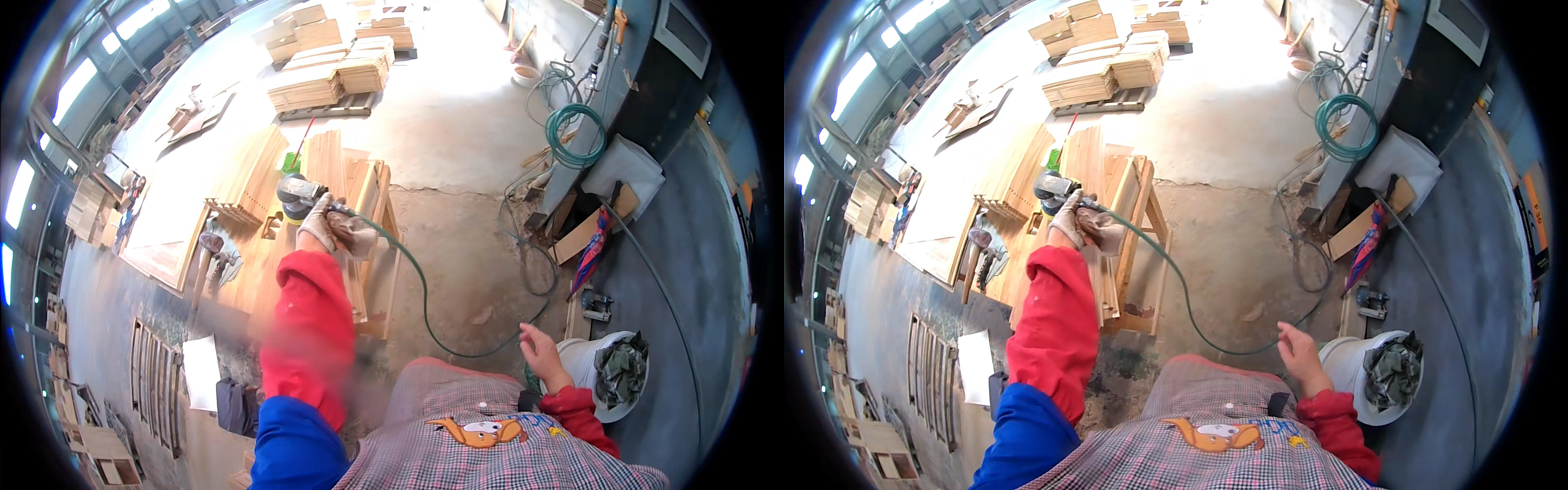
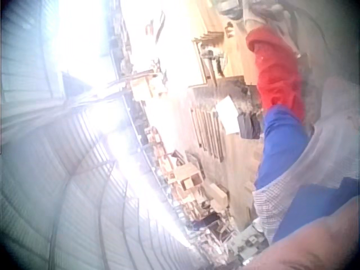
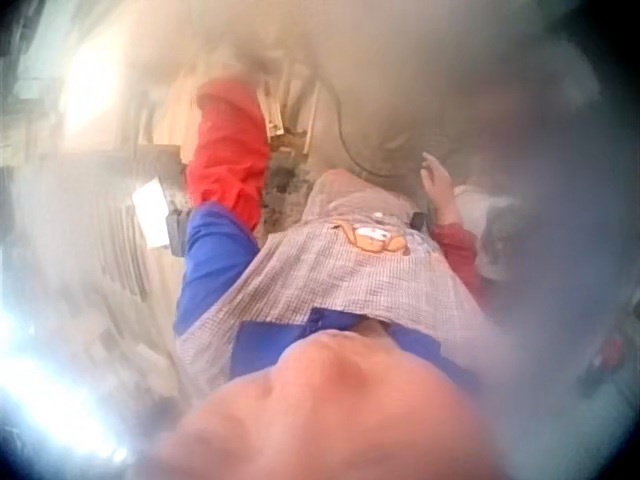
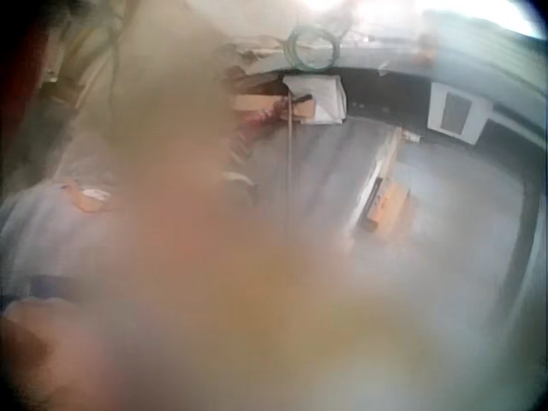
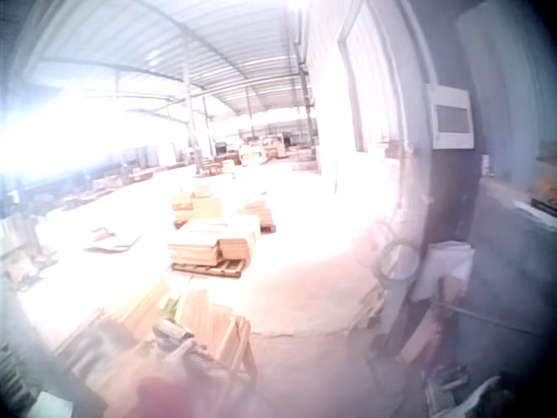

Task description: The person picks up a sander, sorts through items in buckets including a cloth and small orange objects, and moves a bucket from a shelf to the floor.

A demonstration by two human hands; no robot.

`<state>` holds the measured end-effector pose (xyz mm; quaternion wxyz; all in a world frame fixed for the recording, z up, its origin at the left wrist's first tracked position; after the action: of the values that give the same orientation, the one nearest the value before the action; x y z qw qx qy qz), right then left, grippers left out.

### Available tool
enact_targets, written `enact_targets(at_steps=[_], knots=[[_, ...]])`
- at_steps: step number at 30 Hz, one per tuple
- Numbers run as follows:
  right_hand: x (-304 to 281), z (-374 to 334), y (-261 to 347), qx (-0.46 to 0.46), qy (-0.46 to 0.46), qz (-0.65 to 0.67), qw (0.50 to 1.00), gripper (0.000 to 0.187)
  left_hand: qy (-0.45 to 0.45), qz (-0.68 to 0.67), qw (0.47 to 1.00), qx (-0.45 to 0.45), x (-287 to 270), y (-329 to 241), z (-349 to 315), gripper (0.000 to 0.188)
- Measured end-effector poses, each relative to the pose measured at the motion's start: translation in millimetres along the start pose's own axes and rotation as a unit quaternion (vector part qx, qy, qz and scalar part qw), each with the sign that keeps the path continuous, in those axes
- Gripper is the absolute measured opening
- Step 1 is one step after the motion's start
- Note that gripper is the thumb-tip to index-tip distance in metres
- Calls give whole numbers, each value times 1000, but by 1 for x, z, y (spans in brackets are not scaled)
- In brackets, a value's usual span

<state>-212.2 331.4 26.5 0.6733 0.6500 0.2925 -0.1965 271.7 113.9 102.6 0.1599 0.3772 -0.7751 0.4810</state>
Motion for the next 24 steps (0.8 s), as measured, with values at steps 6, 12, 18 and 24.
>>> enact_targets(at_steps=[6,12,18,24], knots=[[-2,-55,-53,122,47,47,990,28,68,-20,995,72,4,3,-67,17],[3,-64,-114,165,132,79,974,25,37,114,987,108,2,30,-268,39],[27,-9,-89,88,209,48,973,24,-131,206,953,178,-64,9,-395,40],[61,17,-53,85,257,23,962,22,-251,268,914,175,-163,-32,-432,35]])
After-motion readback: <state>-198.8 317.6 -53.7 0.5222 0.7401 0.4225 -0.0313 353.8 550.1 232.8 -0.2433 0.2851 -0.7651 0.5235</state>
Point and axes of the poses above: each hand's wrist, its own z-axis towards the middle knuckle, its own x-axis out of the palm, y = z × x, the point moved 1 cm from there along z, towards the middle knuckle, and after that the axes turned 3 degrees about x, right-handed, at the moved point
